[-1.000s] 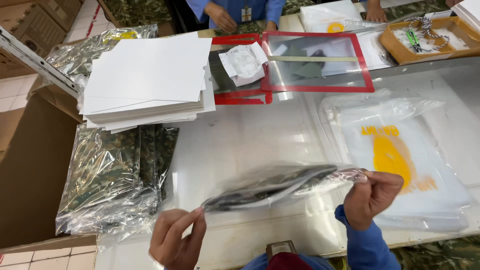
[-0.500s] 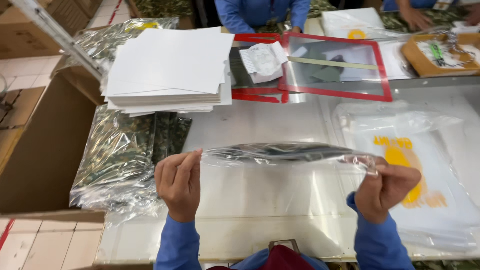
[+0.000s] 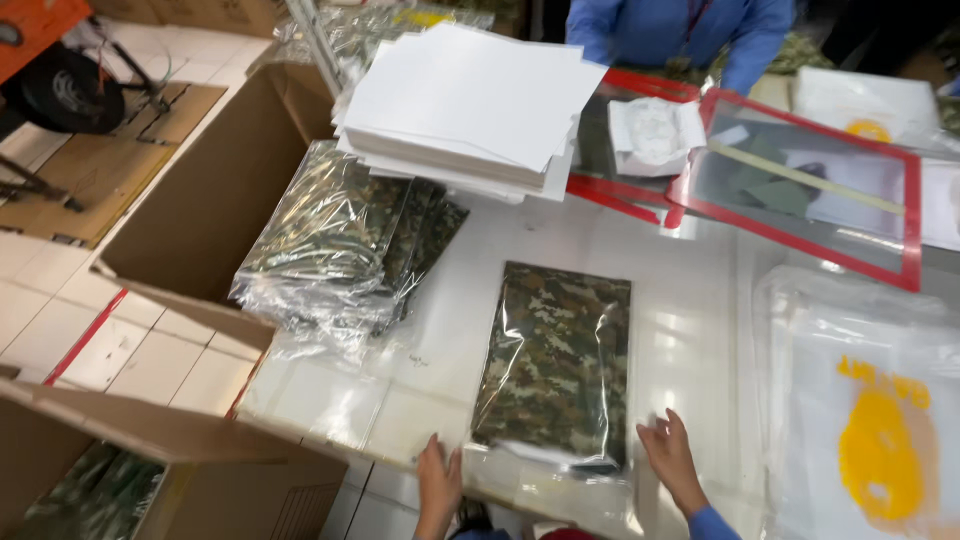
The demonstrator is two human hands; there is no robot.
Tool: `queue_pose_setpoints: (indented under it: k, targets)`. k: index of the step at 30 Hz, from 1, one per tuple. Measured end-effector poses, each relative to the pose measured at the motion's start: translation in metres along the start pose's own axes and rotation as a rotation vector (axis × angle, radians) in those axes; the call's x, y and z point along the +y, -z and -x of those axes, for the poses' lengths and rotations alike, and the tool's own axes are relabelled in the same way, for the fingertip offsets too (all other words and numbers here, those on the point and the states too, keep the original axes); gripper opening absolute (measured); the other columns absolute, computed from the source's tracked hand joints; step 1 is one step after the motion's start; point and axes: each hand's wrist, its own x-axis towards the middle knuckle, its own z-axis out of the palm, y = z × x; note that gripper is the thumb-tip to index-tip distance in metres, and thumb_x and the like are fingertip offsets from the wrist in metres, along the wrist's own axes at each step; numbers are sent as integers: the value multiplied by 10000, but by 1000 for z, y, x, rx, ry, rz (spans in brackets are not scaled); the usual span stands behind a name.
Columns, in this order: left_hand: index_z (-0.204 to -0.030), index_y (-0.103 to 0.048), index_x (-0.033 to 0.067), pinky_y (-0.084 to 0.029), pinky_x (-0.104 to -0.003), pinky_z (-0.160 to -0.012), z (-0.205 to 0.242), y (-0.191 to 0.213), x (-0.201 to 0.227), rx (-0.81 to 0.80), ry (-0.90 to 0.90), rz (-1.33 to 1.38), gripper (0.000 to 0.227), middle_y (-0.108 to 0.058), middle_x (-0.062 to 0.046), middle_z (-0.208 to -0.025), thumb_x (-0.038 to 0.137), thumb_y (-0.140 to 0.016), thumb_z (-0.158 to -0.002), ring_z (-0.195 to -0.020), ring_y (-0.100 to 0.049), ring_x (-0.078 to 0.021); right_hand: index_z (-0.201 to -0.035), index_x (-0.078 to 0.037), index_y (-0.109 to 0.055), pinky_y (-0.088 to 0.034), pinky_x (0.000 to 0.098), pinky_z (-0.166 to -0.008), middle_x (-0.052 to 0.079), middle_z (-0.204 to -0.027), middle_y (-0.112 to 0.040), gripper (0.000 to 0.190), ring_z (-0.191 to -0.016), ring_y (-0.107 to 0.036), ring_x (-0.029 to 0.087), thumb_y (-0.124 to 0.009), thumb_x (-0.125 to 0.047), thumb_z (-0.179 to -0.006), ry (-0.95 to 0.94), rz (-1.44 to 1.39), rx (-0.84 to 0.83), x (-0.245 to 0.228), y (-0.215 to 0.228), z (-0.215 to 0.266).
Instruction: The person folds camouflage-patterned garments around a paper insert, places them into plastic bags, and seals the bags before moving them into a shipping box.
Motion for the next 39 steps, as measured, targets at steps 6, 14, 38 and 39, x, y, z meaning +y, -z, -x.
queue_pose_setpoints:
  k: [6, 14, 38, 39]
  targets:
    - [-1518, -497, 122, -490, -362, -1054, -34, 1, 15, -171, 74, 153, 715, -600, -133, -1357, 442, -713, -915, -1120, -619, -239, -1683, -224, -141, -348, 405, -1183, 141, -1623, -374, 1044, -1512, -385, 288, -690, -421, -818, -53, -100, -152, -74, -61, 31]
    - [-1351, -608, 86, -518, -276, -746, -5, 177, 122, -546, 57, 449, 539, -750, -38, -950, 342, -769, -905, -784, -709, -143, -1540, -109, -522, -529, 469, -844, 213, -1288, -677, 613, -1050, -651, 364, -622, -25, -941, -160, -627, -175, -67, -98, 113]
    - [-1580, -475, 165, -544, -284, -716, -15, 415, -154, 256, 566, 504, 724, -743, -46, -1359, 201, -745, -909, -837, -725, -179, -1510, -68, -464, -548, 296, -979, 87, -1291, -670, 603, -1125, -662, 175, -667, -184, -954, 251, -504, -246, -378, -482, 116]
    - [-1580, -475, 165, -544, -284, -716, -20, 416, -153, 254, 562, 503, 724, -743, -46, -1359, 201, -745, -909, -837, -725, -179, -1510, -68, -464, -548, 296, -979, 87, -1291, -670, 603, -1125, -662, 175, -667, -184, -954, 252, -507, -242, -370, -487, 108]
